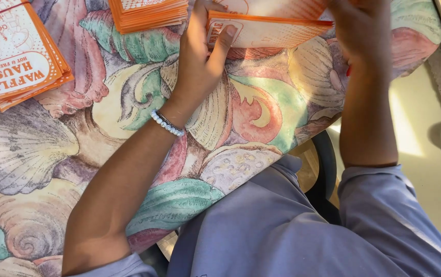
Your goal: Applying glue to the edges of paper bags and folding them to assemble the final product.
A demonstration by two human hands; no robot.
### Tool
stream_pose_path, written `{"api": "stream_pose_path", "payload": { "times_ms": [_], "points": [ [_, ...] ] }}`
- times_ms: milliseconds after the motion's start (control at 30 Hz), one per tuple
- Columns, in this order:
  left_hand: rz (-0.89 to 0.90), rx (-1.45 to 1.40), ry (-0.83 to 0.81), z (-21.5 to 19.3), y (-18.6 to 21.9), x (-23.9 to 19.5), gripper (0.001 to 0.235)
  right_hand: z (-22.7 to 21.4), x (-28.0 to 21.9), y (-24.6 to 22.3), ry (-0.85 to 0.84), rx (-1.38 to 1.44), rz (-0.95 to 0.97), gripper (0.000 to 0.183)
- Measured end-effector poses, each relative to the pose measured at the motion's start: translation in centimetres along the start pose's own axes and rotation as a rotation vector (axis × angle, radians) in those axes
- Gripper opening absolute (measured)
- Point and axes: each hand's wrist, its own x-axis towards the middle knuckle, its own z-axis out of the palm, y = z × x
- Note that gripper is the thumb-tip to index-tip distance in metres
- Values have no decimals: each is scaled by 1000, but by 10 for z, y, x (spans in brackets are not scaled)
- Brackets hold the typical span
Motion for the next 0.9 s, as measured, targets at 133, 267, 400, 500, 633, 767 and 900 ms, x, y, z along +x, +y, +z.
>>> {"api": "stream_pose_path", "payload": {
  "times_ms": [133,267,400,500,633,767,900],
  "points": [
    [-89,-44,155,12,-13,-8,35,49,-11,-23,303,868,157,30],
    [-224,-40,163,22,-15,-20,55,58,-17,-61,249,794,75,53],
    [-166,-34,157,17,6,-7,25,76,-30,-17,337,892,160,87],
    [-159,-1,197,17,-6,-8,14,78,-26,-26,322,740,183,63],
    [-275,-160,168,17,-10,-7,18,77,-26,-28,310,722,163,44],
    [-138,-230,111,18,-19,-13,39,83,-32,-11,256,676,170,42],
    [-208,-151,158,18,-7,-9,25,79,-33,-12,217,663,118,43]
  ]
}}
